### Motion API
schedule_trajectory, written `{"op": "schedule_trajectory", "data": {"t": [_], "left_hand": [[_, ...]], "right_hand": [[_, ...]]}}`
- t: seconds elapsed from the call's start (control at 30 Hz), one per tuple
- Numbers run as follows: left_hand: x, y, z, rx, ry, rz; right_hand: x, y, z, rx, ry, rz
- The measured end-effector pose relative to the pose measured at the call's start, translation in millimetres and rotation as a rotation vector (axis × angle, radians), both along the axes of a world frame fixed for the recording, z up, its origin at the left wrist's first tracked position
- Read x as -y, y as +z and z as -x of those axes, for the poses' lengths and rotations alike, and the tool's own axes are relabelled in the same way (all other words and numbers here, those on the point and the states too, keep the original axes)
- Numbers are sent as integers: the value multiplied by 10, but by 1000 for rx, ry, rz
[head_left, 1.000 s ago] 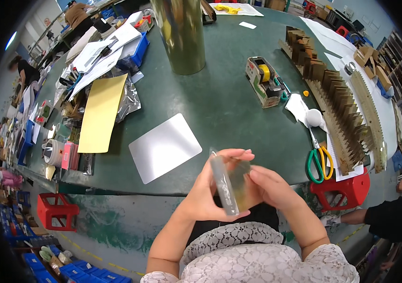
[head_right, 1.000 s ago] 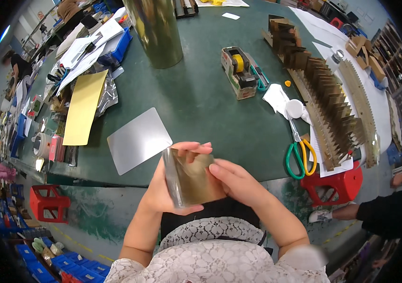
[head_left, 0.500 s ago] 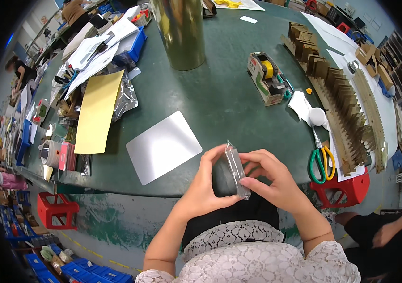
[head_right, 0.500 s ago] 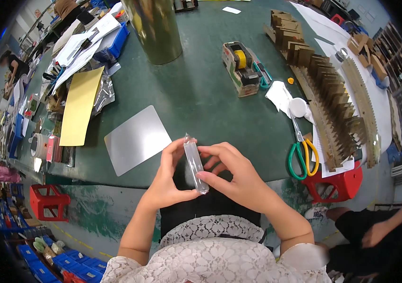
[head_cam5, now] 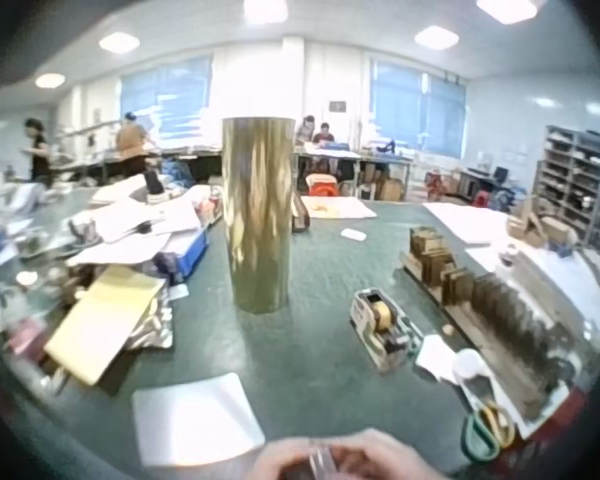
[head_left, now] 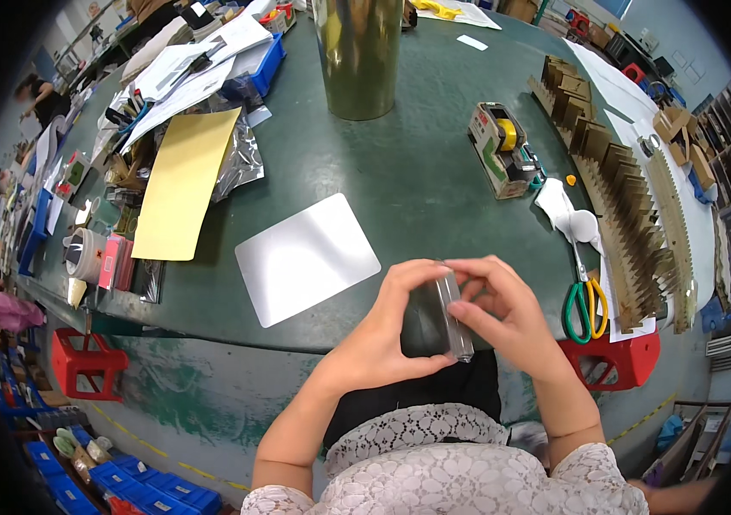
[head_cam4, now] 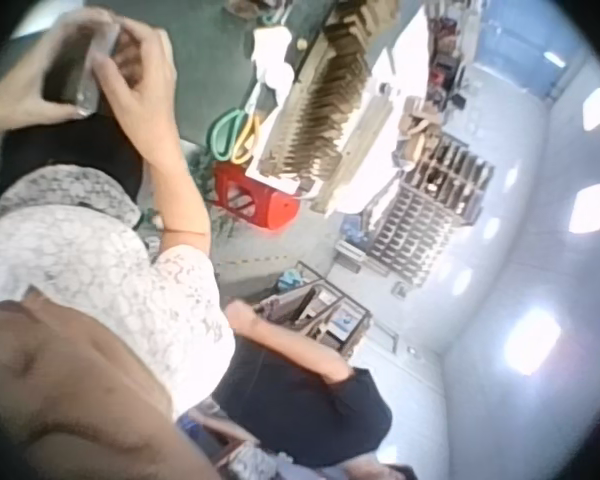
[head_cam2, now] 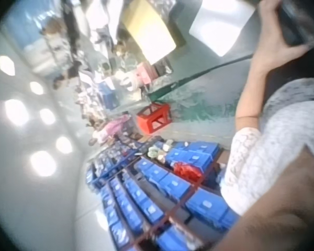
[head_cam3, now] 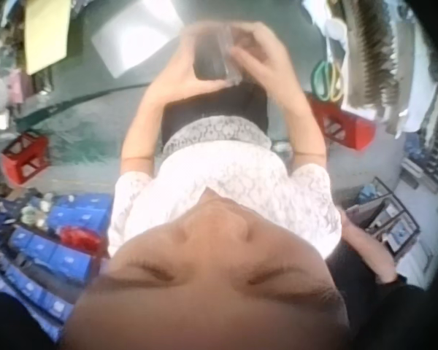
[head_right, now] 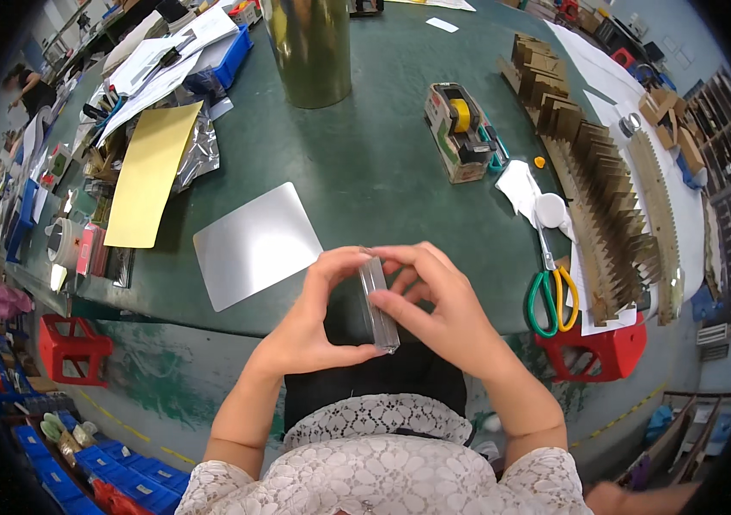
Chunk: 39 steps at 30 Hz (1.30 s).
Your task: The person places small rectangular metallic items into clear plastic sleeves and folds the top to seal them. The person repeats this process for multiple items, handling them one at a time.
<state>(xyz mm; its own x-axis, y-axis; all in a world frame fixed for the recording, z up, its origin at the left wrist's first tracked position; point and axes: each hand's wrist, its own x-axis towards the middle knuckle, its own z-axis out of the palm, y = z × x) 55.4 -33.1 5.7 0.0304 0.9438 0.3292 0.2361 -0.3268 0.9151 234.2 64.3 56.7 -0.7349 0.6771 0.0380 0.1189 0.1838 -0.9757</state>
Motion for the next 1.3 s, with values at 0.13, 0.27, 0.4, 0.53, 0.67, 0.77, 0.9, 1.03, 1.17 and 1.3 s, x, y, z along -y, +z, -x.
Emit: {"op": "schedule_trajectory", "data": {"t": [0.13,0.27,0.4,0.53,0.67,0.77,0.9,1.03,1.17,1.3], "left_hand": [[49,76,-116,30,78,61],[81,62,-160,6,156,112],[150,67,-206,-87,225,53],[117,-39,-218,-76,267,0],[59,65,-225,-76,255,28],[84,136,-163,-105,248,2],[138,227,-106,-150,193,67],[206,116,-101,-68,163,15],[257,29,-184,-65,234,-84],[221,-78,-330,-87,336,-144]], "right_hand": [[-220,-61,133,15,49,11],[-271,-24,178,-17,106,-330],[-288,81,45,-26,140,-639],[-864,235,-126,34,-240,-500],[-1904,-137,-379,157,-497,-535],[-2184,-377,-295,269,-340,-288],[-2142,-310,-202,57,-245,-98],[-1931,-218,-370,-108,-333,-13],[-2258,-819,-921,78,-254,-194],[-2401,-993,-912,200,-211,-500]]}}
